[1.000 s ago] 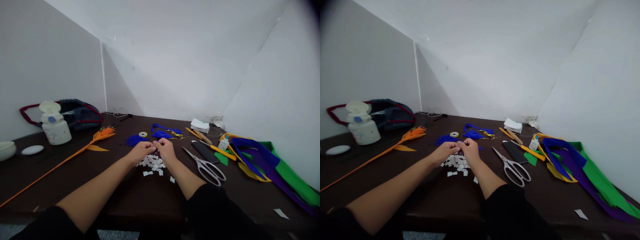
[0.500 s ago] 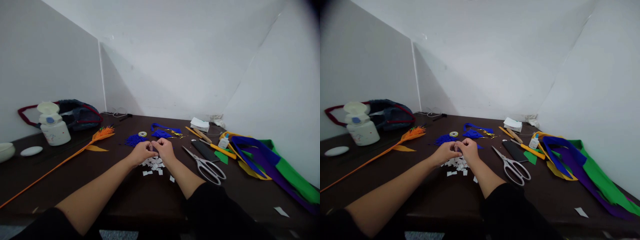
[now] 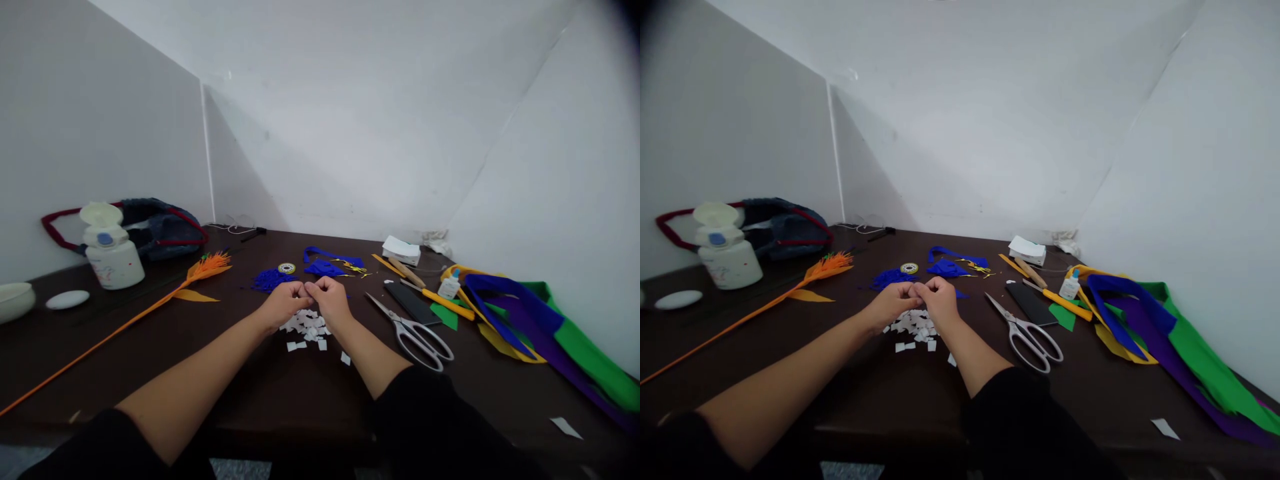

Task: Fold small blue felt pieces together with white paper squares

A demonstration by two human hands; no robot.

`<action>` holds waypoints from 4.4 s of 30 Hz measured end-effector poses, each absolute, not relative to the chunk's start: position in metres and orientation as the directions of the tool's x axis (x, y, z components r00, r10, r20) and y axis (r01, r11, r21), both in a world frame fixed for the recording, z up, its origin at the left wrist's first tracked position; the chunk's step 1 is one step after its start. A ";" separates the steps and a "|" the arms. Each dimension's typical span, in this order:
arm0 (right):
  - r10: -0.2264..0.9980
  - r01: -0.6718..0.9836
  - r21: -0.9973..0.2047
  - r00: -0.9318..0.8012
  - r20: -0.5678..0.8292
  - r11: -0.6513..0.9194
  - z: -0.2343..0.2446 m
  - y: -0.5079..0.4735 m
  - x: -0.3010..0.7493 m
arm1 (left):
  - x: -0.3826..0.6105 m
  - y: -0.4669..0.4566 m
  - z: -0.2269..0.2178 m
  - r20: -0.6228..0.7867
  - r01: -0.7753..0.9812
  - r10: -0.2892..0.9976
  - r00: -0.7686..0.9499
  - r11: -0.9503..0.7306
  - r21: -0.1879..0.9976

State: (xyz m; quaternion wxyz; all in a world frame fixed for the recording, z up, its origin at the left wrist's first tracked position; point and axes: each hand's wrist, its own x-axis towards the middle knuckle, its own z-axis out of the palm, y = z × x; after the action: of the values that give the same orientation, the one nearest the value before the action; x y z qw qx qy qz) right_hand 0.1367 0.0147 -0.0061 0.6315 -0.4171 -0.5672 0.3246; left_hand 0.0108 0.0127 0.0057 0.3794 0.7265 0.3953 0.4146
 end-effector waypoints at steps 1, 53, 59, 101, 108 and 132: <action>0.881 0.072 -0.893 0.144 0.450 0.444 -0.007 0.015 0.137 | 0.011 0.013 0.005 0.315 0.277 0.889 0.331 -0.411 0.869; 0.876 0.285 -0.859 0.106 0.470 0.426 0.005 0.023 0.148 | 0.012 0.013 0.005 0.333 0.330 0.891 0.309 -0.429 0.841; 0.954 -0.169 -0.953 -0.119 0.274 0.252 0.004 0.021 0.158 | 0.009 0.011 0.008 0.279 0.261 0.923 0.265 -0.347 0.901; 0.909 0.033 -0.910 0.044 0.415 0.414 0.001 0.020 0.150 | 0.011 0.007 0.012 0.329 0.278 0.877 0.351 -0.433 0.858; 0.860 0.263 -0.844 0.086 0.503 0.467 0.003 0.017 0.145 | 0.013 0.011 0.011 0.418 0.514 0.872 0.254 -0.488 0.706; 0.814 0.327 -0.807 0.156 0.559 0.491 0.005 0.018 0.150 | 0.001 0.010 0.016 0.224 0.187 0.879 0.420 -0.326 0.927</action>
State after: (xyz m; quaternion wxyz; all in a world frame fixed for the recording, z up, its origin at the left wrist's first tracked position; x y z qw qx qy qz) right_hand 0.1503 0.0181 0.0046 0.6036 -0.4623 -0.6175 0.2017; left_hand 0.0010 0.0104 0.0164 0.4453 0.7154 0.3726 0.3886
